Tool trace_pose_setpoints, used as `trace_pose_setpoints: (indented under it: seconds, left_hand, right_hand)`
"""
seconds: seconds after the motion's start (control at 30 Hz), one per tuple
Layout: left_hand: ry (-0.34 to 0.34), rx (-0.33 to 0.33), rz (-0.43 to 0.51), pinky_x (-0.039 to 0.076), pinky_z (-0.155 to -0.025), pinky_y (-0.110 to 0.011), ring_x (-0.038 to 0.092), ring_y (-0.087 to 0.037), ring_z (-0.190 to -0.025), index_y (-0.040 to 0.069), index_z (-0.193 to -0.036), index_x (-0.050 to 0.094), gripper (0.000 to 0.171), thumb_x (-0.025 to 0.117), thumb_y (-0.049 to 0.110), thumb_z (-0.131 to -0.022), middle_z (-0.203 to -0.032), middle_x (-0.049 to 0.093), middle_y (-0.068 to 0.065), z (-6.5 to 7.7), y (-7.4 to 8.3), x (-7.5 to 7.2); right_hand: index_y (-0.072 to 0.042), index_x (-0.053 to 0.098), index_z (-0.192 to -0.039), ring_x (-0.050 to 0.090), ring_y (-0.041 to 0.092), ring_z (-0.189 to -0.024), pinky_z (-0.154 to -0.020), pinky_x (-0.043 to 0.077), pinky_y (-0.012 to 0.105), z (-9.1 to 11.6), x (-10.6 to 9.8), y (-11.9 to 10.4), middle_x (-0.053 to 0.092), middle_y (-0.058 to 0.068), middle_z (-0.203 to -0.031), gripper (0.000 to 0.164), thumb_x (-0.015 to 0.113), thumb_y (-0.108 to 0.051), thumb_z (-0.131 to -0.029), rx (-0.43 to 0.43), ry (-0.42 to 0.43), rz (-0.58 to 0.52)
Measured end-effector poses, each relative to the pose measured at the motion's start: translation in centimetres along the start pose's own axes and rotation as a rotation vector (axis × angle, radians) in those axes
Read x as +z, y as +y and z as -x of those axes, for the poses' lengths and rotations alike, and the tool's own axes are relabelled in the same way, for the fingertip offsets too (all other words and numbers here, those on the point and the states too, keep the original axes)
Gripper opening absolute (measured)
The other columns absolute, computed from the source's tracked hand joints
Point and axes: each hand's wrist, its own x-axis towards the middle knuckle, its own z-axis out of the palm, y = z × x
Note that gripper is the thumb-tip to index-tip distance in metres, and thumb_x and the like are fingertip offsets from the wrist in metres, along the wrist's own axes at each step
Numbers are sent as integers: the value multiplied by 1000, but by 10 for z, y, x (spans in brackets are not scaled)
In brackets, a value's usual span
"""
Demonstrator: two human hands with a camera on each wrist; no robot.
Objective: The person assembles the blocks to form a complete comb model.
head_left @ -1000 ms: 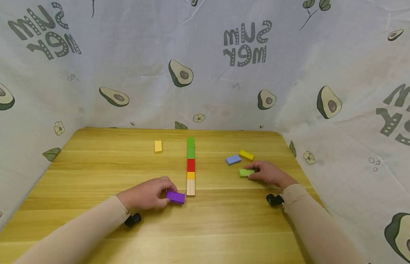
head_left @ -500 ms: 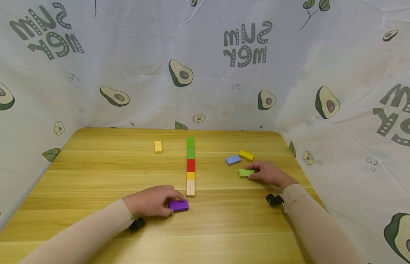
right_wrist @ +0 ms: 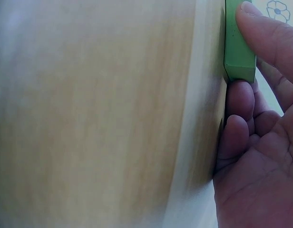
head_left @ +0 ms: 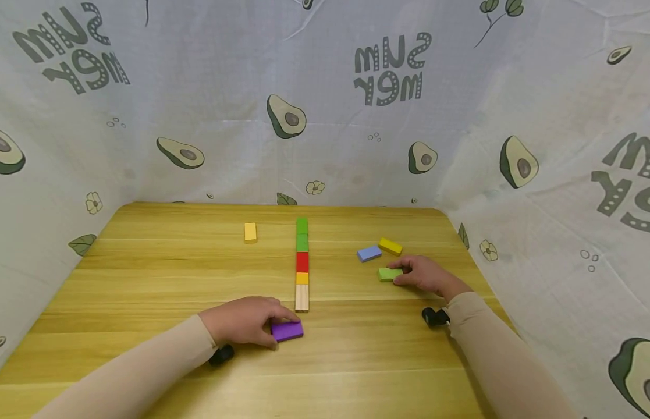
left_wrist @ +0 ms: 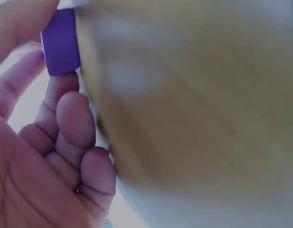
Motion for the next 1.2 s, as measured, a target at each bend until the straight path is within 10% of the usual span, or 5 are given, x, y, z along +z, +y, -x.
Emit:
trace_pose_setpoints:
  seconds: [0.37, 0.63, 1.2]
  left_hand:
    - [-12, 32, -13, 50, -81, -20, 56, -1, -86, 26, -137, 72, 47, 81, 25, -91, -98, 64, 18, -4, 1, 0]
    - [-2, 41, 0, 54, -99, -28, 62, -1, -109, 30, -144, 65, 51, 75, 27, -94, -129, 68, 13, -7, 3, 3]
    - [62, 17, -51, 54, -92, -26, 60, 1, -97, 28, -135, 72, 50, 84, 41, -89, -107, 65, 17, -13, 3, 3]
  right_hand:
    - [-1, 67, -138, 49, 21, -92, -81, 45, 31, 0, 0, -1, 63, 7, -103, 46, 77, -19, -97, -1, 3, 1]
    - [-1, 67, -138, 49, 21, -92, -80, 45, 30, 0, 0, -2, 64, 7, -104, 46, 77, -18, -96, -5, 2, 3]
    - [-1, 66, -139, 49, 21, -91, -79, 45, 31, 0, 0, -3, 62, 8, -104, 46, 76, -18, -98, 4, -8, -12]
